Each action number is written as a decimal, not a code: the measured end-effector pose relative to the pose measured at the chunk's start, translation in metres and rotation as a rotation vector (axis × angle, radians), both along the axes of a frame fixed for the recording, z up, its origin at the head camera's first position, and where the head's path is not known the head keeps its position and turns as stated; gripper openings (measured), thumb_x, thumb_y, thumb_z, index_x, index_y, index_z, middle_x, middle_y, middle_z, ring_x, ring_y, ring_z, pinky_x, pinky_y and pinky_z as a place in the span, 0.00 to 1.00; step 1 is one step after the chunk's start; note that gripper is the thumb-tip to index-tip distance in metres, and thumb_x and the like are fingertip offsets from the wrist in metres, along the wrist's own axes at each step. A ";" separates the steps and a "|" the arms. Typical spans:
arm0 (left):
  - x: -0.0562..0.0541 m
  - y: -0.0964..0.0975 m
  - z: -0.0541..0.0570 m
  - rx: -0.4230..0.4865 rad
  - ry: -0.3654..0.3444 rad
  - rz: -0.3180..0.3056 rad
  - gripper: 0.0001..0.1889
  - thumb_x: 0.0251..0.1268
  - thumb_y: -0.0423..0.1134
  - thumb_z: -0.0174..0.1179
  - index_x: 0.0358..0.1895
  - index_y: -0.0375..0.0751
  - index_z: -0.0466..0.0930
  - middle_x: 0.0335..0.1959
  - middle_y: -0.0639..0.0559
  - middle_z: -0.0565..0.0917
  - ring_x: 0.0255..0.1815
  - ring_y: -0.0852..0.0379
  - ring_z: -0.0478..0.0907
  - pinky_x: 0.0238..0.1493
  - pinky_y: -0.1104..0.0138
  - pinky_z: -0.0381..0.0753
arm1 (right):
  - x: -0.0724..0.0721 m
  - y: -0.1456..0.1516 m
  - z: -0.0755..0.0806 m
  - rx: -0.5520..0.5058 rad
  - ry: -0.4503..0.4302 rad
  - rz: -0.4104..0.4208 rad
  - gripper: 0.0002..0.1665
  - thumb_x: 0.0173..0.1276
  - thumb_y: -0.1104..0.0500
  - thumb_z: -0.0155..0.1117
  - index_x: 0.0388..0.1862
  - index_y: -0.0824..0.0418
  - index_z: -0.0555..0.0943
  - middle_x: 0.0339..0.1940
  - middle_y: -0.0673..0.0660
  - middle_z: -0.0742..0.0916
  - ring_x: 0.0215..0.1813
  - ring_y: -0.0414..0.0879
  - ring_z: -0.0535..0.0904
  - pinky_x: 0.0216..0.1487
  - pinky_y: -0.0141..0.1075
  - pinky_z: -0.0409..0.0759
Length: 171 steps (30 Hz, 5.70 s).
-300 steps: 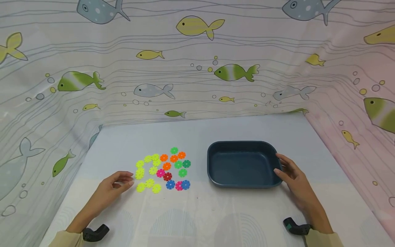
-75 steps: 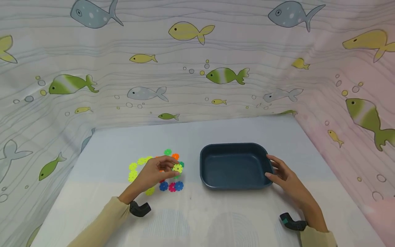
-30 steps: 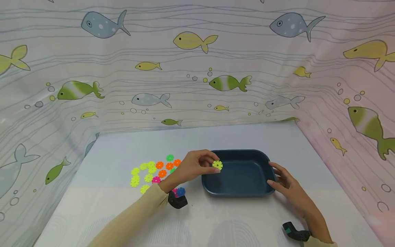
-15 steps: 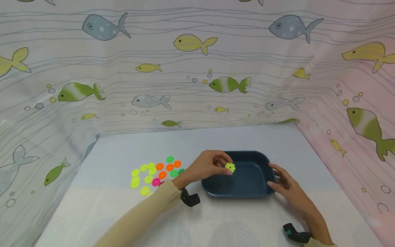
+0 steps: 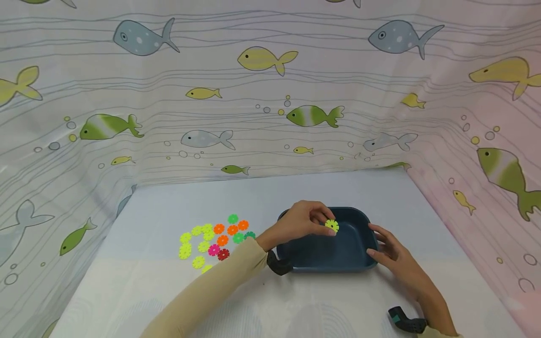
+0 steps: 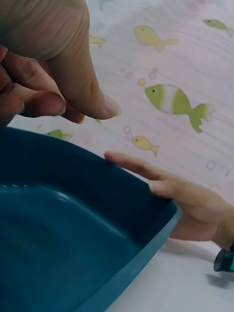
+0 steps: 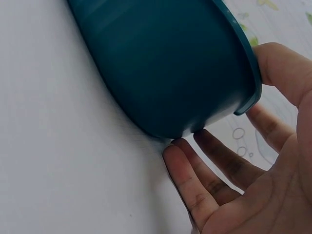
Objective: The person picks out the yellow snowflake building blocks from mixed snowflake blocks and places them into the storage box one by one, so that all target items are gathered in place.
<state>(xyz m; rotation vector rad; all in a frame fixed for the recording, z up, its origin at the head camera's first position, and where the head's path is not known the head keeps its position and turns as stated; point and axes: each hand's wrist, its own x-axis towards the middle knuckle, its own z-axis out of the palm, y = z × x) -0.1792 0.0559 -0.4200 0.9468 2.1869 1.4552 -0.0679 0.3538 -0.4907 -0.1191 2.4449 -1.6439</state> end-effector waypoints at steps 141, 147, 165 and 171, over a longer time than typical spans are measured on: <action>0.062 -0.231 -0.040 -0.139 0.155 0.346 0.16 0.68 0.50 0.70 0.49 0.43 0.85 0.34 0.62 0.84 0.25 0.58 0.75 0.26 0.69 0.75 | 0.001 -0.002 0.003 0.018 0.000 -0.012 0.43 0.82 0.51 0.58 0.86 0.39 0.48 0.81 0.73 0.55 0.74 0.75 0.58 0.61 0.75 0.64; 0.070 -0.252 -0.047 -0.168 0.121 0.363 0.13 0.64 0.48 0.73 0.47 0.47 0.86 0.35 0.61 0.85 0.26 0.56 0.76 0.26 0.70 0.75 | 0.001 -0.002 0.002 0.019 -0.015 -0.016 0.43 0.81 0.51 0.58 0.86 0.39 0.48 0.81 0.74 0.54 0.74 0.77 0.57 0.61 0.76 0.63; 0.095 -0.289 -0.055 -0.264 0.112 0.396 0.16 0.58 0.45 0.78 0.47 0.48 0.86 0.37 0.58 0.85 0.26 0.61 0.75 0.28 0.69 0.76 | -0.002 -0.003 0.002 0.035 -0.013 -0.017 0.44 0.81 0.50 0.58 0.86 0.39 0.47 0.80 0.75 0.54 0.74 0.78 0.56 0.61 0.76 0.62; 0.096 -0.288 -0.059 -0.318 0.130 0.356 0.15 0.58 0.41 0.78 0.47 0.50 0.87 0.37 0.60 0.84 0.27 0.63 0.74 0.29 0.70 0.76 | 0.000 -0.002 0.001 0.037 -0.006 -0.019 0.44 0.81 0.50 0.58 0.86 0.40 0.46 0.80 0.75 0.55 0.73 0.79 0.57 0.61 0.77 0.62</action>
